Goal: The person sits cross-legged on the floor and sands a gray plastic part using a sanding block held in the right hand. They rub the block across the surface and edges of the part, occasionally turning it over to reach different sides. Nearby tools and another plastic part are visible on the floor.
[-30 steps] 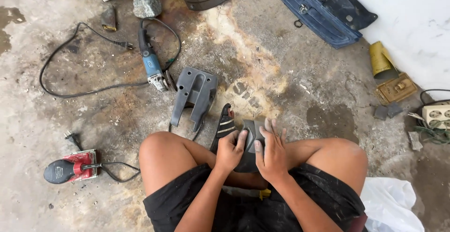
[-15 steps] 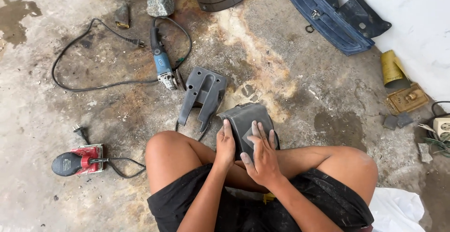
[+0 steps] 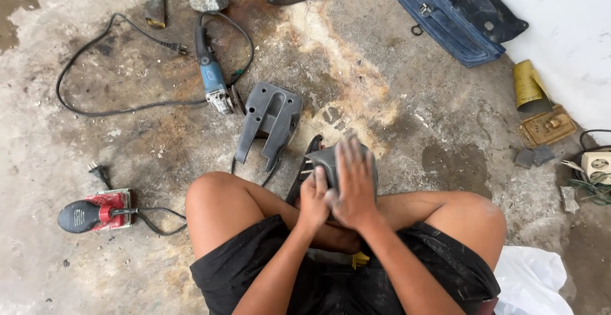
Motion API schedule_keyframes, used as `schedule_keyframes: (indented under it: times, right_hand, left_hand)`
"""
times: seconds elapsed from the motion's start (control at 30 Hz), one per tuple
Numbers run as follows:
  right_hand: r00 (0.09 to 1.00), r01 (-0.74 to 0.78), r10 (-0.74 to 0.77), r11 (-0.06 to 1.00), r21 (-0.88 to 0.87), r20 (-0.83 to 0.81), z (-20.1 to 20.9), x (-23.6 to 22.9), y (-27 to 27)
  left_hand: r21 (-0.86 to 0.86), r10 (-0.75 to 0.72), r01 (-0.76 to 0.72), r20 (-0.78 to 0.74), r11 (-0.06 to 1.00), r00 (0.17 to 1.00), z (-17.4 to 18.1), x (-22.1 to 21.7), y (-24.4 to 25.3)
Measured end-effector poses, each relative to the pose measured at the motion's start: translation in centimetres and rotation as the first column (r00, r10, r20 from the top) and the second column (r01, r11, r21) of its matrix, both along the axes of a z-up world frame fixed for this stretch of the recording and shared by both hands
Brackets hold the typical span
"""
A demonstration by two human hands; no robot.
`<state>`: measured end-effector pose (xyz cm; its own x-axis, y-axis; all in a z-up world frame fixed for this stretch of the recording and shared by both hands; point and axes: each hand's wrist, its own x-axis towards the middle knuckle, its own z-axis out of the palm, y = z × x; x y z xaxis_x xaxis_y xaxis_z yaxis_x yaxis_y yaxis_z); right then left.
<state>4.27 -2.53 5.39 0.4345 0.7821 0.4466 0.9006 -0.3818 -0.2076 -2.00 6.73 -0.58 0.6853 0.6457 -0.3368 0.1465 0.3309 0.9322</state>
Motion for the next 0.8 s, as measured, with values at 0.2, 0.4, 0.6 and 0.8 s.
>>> schedule_keyframes:
  times: [0.2, 0.4, 0.6, 0.8]
  right_hand:
    - [0.969, -0.059, 0.105, 0.978, 0.202, -0.226, 1.1, -1.4, -0.5]
    - [0.998, -0.039, 0.055, 0.952, 0.305, -0.043, 3.3, -0.8, 0.9]
    - [0.955, -0.040, 0.160, 0.903, 0.427, -0.250, 0.6, -0.3, 0.0]
    - [0.919, 0.045, 0.074, 0.956, 0.291, -0.387, 0.9, -0.9, -0.8]
  left_hand:
    - [0.371, -0.128, 0.080, 0.107, 0.925, 0.986, 1.0, -1.6, 0.0]
    - [0.391, -0.144, 0.068, 0.168, 0.918, 0.975, 3.8, -1.1, 0.2]
    - [0.433, -0.166, 0.065, 0.201, 0.899, 0.965, 4.2, -1.9, 0.2]
    - [0.464, -0.154, 0.057, 0.174, 0.884, 0.973, 4.3, -2.1, -0.1]
